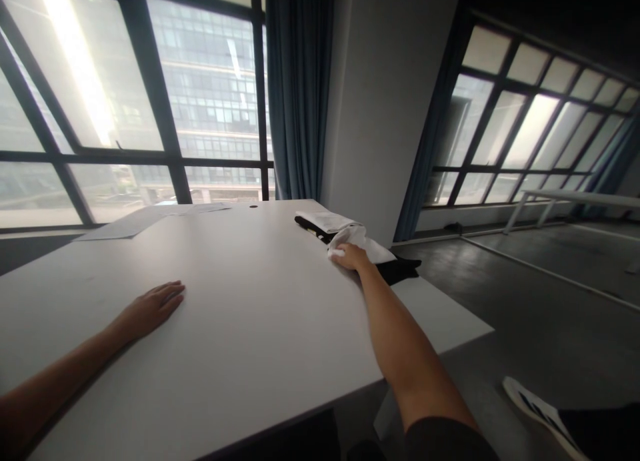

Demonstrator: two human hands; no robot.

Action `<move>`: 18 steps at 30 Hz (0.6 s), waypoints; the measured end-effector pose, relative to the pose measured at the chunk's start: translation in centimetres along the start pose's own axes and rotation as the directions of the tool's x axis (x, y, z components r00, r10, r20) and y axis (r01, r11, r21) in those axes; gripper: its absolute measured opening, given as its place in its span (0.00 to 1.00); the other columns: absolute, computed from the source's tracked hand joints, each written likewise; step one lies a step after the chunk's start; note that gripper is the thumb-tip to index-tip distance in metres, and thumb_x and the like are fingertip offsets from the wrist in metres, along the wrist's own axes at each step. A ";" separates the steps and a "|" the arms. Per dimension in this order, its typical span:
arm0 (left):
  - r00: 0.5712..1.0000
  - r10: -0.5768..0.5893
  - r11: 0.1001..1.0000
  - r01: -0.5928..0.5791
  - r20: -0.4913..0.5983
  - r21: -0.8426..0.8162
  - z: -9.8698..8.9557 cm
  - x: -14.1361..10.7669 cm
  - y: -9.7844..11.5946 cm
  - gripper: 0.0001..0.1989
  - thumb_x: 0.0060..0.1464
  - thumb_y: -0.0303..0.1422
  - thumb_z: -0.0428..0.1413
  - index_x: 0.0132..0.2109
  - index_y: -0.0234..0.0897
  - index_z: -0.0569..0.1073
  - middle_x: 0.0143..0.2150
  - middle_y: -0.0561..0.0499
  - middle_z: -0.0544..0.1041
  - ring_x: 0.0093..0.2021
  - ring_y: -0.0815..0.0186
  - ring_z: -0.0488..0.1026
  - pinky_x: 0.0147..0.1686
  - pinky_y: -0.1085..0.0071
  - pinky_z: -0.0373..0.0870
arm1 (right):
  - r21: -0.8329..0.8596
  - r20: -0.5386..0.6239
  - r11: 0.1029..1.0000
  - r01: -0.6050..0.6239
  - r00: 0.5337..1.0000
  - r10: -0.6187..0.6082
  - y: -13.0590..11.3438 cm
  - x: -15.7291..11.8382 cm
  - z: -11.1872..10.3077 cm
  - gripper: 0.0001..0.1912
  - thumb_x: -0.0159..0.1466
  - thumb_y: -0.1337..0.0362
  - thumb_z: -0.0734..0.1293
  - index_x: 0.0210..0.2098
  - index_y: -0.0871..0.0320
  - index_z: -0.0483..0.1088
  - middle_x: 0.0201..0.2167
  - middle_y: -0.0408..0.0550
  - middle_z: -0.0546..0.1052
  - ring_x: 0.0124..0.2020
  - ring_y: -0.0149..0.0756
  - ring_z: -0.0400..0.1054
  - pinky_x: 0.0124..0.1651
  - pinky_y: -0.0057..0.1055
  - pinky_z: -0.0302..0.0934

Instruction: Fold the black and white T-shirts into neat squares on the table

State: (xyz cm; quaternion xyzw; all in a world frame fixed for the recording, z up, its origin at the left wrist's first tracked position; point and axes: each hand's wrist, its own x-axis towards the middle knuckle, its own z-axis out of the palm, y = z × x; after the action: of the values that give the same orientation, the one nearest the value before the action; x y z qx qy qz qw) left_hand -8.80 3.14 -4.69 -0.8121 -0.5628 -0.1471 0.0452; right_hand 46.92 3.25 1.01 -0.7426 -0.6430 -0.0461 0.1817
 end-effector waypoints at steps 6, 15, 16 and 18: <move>1.000 0.010 1.000 -0.011 -0.012 -0.014 0.2 0.0 -0.3 0.33 0.60 0.48 0.38 0.57 0.35 0.74 0.63 0.44 0.72 0.63 0.55 0.68 0.64 0.61 0.62 | -0.127 0.117 0.990 -0.055 0.991 0.070 0.4 -0.5 -0.4 0.35 0.55 0.53 0.74 0.60 0.54 0.68 0.63 0.56 0.68 0.60 0.52 0.64 0.58 0.41 0.59; 1.000 -0.019 0.998 0.018 -0.019 -0.062 0.7 0.1 -0.2 0.29 0.61 0.46 0.39 0.57 0.37 0.74 0.64 0.44 0.71 0.64 0.56 0.67 0.64 0.57 0.61 | 0.401 -0.443 0.890 -0.215 0.805 0.394 0.8 -0.3 -1.2 0.22 0.62 0.62 0.60 0.54 0.62 0.72 0.49 0.61 0.77 0.52 0.53 0.70 0.52 0.43 0.63; 0.999 -0.016 0.997 0.013 -0.035 -0.076 0.7 0.1 -0.2 0.28 0.62 0.46 0.40 0.56 0.37 0.74 0.63 0.45 0.71 0.64 0.56 0.67 0.64 0.57 0.61 | 0.457 -0.478 0.873 -0.169 0.781 0.402 0.4 -0.2 -1.5 0.23 0.62 0.62 0.60 0.53 0.64 0.72 0.49 0.62 0.77 0.52 0.53 0.70 0.53 0.44 0.63; 0.997 -0.020 0.992 0.011 -0.069 -0.125 0.4 -0.1 0.1 0.26 0.62 0.45 0.41 0.55 0.37 0.75 0.63 0.43 0.72 0.63 0.55 0.67 0.64 0.56 0.60 | 0.536 -0.479 0.842 -0.060 0.799 0.363 -1.3 -0.1 -2.0 0.22 0.62 0.58 0.60 0.49 0.64 0.73 0.46 0.61 0.78 0.49 0.52 0.70 0.52 0.45 0.63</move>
State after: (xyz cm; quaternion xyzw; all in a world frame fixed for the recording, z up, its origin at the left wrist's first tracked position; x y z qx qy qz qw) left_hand -8.68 3.11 -5.11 -0.8033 -0.5570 -0.2105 0.0128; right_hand 45.97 2.68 3.11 -0.6924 -0.4594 -0.0752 0.5512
